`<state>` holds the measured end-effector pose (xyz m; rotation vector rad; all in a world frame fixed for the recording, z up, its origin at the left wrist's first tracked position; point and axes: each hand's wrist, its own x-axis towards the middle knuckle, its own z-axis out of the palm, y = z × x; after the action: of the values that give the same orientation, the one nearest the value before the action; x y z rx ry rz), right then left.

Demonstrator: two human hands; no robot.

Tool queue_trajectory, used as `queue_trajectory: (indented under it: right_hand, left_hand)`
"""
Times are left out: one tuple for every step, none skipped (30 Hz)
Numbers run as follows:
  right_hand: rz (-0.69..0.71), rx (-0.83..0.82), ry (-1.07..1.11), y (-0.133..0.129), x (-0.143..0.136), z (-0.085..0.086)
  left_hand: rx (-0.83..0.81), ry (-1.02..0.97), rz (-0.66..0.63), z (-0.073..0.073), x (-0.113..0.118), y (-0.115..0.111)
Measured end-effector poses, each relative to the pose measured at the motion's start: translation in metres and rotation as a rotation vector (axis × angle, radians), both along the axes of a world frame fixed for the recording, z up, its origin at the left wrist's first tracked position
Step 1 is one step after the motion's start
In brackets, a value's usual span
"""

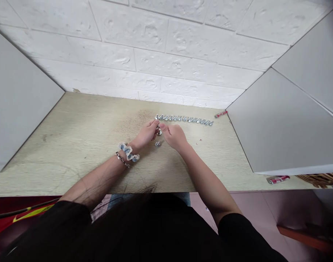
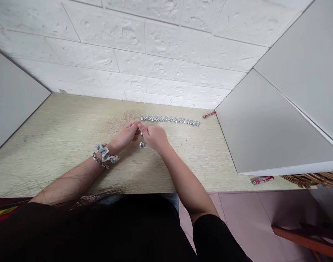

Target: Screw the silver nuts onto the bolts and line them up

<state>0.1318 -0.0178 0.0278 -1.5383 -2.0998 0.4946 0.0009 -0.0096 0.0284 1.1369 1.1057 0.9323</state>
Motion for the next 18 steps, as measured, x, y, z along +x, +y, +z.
queue_trajectory:
  right_hand:
    - [-0.01, 0.038, 0.024, -0.001, 0.0, 0.0]
    - [-0.015, 0.076, 0.049, -0.001, 0.0, -0.001]
    - [-0.006, 0.116, 0.073, -0.001, 0.0, -0.001]
    - [0.016, 0.157, 0.094, 0.0, 0.0, -0.003]
    - [0.05, 0.202, 0.11, 0.0, 0.0, -0.004]
    - [0.094, 0.247, 0.121, 0.001, 0.0, -0.006]
    - [0.142, 0.292, 0.125, 0.003, 0.0, -0.008]
    - [0.181, 0.33, 0.126, 0.004, 0.0, -0.01]
    - [0.207, 0.355, 0.124, 0.005, -0.001, -0.012]
    - [0.221, 0.365, 0.123, 0.006, -0.001, -0.014]
    - [0.226, 0.365, 0.122, 0.007, -0.001, -0.015]
    - [0.223, 0.359, 0.121, 0.008, -0.001, -0.016]
    - [0.214, 0.349, 0.118, 0.008, -0.001, -0.016]
    - [0.199, 0.337, 0.107, 0.008, -0.001, -0.016]
    - [0.177, 0.325, 0.087, 0.008, -0.001, -0.015]
    - [0.147, 0.311, 0.059, 0.007, -0.001, -0.014]
    - [0.115, 0.297, 0.023, 0.007, -0.001, -0.013]
    - [0.086, 0.281, -0.018, 0.006, -0.001, -0.012]
  left_hand:
    - [-0.004, -0.013, 0.001, 0.0, -0.001, 0.001]
    - [-0.005, -0.021, 0.002, 0.0, -0.001, 0.001]
    - [-0.005, -0.025, 0.005, 0.0, -0.002, 0.002]
    - [-0.002, -0.025, 0.011, -0.001, -0.002, 0.002]
    - [0.001, -0.023, 0.015, -0.001, -0.002, 0.003]
    - [0.004, -0.021, 0.019, -0.001, -0.002, 0.003]
    - [0.006, -0.021, 0.022, 0.0, -0.003, 0.003]
    - [0.007, -0.022, 0.024, 0.0, -0.003, 0.003]
    - [0.006, -0.026, 0.024, 0.0, -0.003, 0.003]
    - [0.006, -0.029, 0.021, -0.001, -0.003, 0.003]
    - [0.008, -0.031, 0.017, -0.001, -0.003, 0.003]
    - [0.011, -0.03, 0.017, -0.001, -0.003, 0.003]
    - [0.017, -0.025, 0.017, -0.001, -0.003, 0.003]
    - [0.024, -0.016, 0.019, -0.002, -0.003, 0.003]
    - [0.033, -0.001, 0.02, -0.002, -0.003, 0.003]
    - [0.042, 0.016, 0.02, -0.003, -0.002, 0.003]
    - [0.05, 0.033, 0.017, -0.004, -0.002, 0.003]
    - [0.053, 0.045, 0.013, -0.004, -0.002, 0.003]
